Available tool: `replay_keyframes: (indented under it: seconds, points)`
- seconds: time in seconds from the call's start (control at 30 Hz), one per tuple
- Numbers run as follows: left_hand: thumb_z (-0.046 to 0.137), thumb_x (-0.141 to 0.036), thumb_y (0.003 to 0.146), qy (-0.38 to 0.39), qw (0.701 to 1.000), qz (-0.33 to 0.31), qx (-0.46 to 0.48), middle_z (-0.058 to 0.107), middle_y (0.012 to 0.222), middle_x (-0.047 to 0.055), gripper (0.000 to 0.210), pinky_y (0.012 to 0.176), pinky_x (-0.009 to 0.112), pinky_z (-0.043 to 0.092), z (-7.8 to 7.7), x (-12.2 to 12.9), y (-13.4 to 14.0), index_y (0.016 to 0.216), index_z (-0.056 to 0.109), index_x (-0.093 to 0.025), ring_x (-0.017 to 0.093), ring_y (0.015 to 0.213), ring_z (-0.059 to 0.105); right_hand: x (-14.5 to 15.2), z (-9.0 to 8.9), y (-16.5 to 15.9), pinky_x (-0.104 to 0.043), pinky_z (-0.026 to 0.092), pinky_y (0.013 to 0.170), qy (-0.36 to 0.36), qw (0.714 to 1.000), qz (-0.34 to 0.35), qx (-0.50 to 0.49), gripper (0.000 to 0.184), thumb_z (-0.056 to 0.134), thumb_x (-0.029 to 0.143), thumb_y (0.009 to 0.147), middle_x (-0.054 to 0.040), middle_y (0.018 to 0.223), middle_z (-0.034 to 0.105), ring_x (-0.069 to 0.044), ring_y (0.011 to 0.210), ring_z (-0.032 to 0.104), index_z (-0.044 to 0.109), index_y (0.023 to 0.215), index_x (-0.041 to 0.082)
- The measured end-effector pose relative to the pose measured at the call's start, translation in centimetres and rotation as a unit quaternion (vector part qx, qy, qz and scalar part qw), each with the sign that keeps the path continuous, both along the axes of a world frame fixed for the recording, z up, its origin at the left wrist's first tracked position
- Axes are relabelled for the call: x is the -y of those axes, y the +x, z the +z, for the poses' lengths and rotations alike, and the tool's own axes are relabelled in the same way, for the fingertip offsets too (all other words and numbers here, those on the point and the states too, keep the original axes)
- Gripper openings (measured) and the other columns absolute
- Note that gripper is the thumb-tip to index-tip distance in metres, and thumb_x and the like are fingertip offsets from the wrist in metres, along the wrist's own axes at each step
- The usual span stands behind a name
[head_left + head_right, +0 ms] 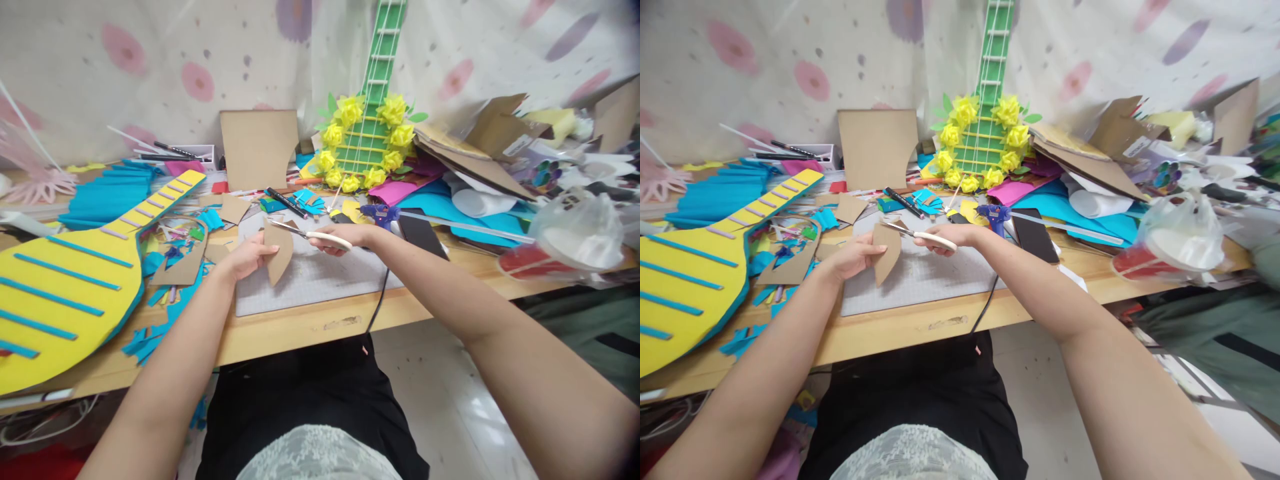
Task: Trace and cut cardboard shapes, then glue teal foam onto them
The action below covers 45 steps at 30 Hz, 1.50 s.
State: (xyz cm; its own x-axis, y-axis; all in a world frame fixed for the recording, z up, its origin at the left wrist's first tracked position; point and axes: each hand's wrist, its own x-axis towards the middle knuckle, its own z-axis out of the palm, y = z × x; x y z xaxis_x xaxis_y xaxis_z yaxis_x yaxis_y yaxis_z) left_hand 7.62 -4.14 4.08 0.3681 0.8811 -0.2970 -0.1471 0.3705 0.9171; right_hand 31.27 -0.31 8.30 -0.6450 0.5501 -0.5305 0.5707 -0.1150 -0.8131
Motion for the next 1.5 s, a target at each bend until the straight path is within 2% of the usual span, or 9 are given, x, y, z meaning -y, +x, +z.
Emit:
replay_keyframes:
  seconds: [0.2,0.27,0.4,0.47,0.57,0.7,1.07,1.3,1.5]
  points:
    - [0.078,-0.020,0.052,0.010,1.000,0.001,-0.023,0.068,0.085,0.004,0.043,0.064,0.025,0.047,0.0,-0.8,-1.3,0.093,0.064,-0.016,0.017,0.072,0.062,-0.4,-0.5,-0.5,-0.015,0.025,0.039,-0.017,1.000,0.002,-0.025,0.036,0.065,0.046,0.077,0.0075,0.059,0.033,-0.002,0.043,0.032,0.042,0.078,0.017]
    - [0.078,-0.022,0.053,0.029,0.998,0.043,-0.026,0.068,0.084,0.003,0.040,0.063,0.024,0.047,-0.3,-1.1,-1.3,0.091,0.065,-0.015,0.016,0.071,0.061,-0.4,-0.9,-0.7,-0.015,0.026,0.040,-0.010,0.999,-0.007,-0.052,0.037,0.063,0.047,0.078,0.0073,0.060,0.033,-0.002,0.044,0.033,0.040,0.078,0.018]
    - [0.076,-0.024,0.056,0.071,0.981,0.177,-0.032,0.067,0.077,0.001,0.029,0.060,0.022,0.045,-0.9,-1.3,-0.4,0.081,0.064,-0.016,0.014,0.067,0.059,-0.5,-1.7,-1.4,-0.016,0.027,0.040,0.009,0.993,-0.022,-0.117,0.035,0.056,0.047,0.083,0.0075,0.060,0.031,-0.002,0.044,0.031,0.037,0.077,0.019]
    - [0.075,-0.024,0.057,0.086,0.976,0.197,-0.029,0.066,0.077,0.000,0.027,0.061,0.023,0.045,-1.0,-1.1,0.4,0.079,0.064,-0.016,0.014,0.067,0.058,-0.7,-2.2,-1.8,-0.016,0.028,0.039,0.027,0.990,-0.015,-0.135,0.033,0.054,0.047,0.084,0.0076,0.060,0.031,-0.003,0.044,0.031,0.037,0.078,0.019]
    - [0.075,-0.024,0.057,0.097,0.975,0.198,-0.036,0.067,0.079,0.000,0.028,0.063,0.023,0.044,-0.9,-0.7,1.0,0.082,0.065,-0.016,0.015,0.071,0.058,-1.0,-2.8,-2.3,-0.017,0.029,0.038,0.048,0.988,-0.004,-0.150,0.034,0.056,0.048,0.082,0.0080,0.060,0.030,-0.004,0.044,0.031,0.038,0.080,0.020]
    - [0.076,-0.025,0.056,0.094,0.976,0.191,-0.040,0.067,0.079,0.001,0.030,0.064,0.024,0.043,-0.5,-0.4,0.9,0.082,0.066,-0.016,0.016,0.072,0.058,-1.1,-3.1,-2.3,-0.017,0.028,0.038,0.041,0.987,-0.018,-0.154,0.036,0.058,0.049,0.080,0.0088,0.060,0.029,-0.004,0.043,0.029,0.038,0.080,0.020]
    - [0.076,-0.027,0.054,0.103,0.978,0.169,-0.061,0.065,0.075,0.000,0.029,0.067,0.025,0.041,-0.1,-0.3,1.0,0.080,0.066,-0.016,0.017,0.072,0.058,-0.4,-1.9,-1.6,-0.016,0.022,0.037,0.002,0.990,-0.037,-0.133,0.036,0.066,0.042,0.073,0.0084,0.060,0.031,-0.003,0.043,0.028,0.040,0.081,0.019]
    - [0.074,-0.022,0.054,0.093,0.979,0.173,-0.062,0.065,0.071,-0.001,0.024,0.063,0.024,0.040,0.1,-0.2,1.0,0.076,0.067,-0.015,0.013,0.062,0.054,-0.4,-2.0,-1.0,-0.015,0.021,0.037,-0.030,0.993,-0.040,-0.107,0.033,0.065,0.039,0.074,0.0079,0.061,0.033,-0.002,0.042,0.029,0.040,0.079,0.019]
    - [0.075,-0.022,0.053,0.081,0.981,0.167,-0.050,0.066,0.073,0.000,0.027,0.066,0.025,0.042,-0.1,-0.2,1.1,0.078,0.067,-0.015,0.014,0.064,0.056,-0.1,-1.9,-1.0,-0.015,0.022,0.036,-0.009,0.994,-0.036,-0.100,0.035,0.066,0.040,0.072,0.0089,0.059,0.032,-0.002,0.042,0.030,0.040,0.080,0.019]
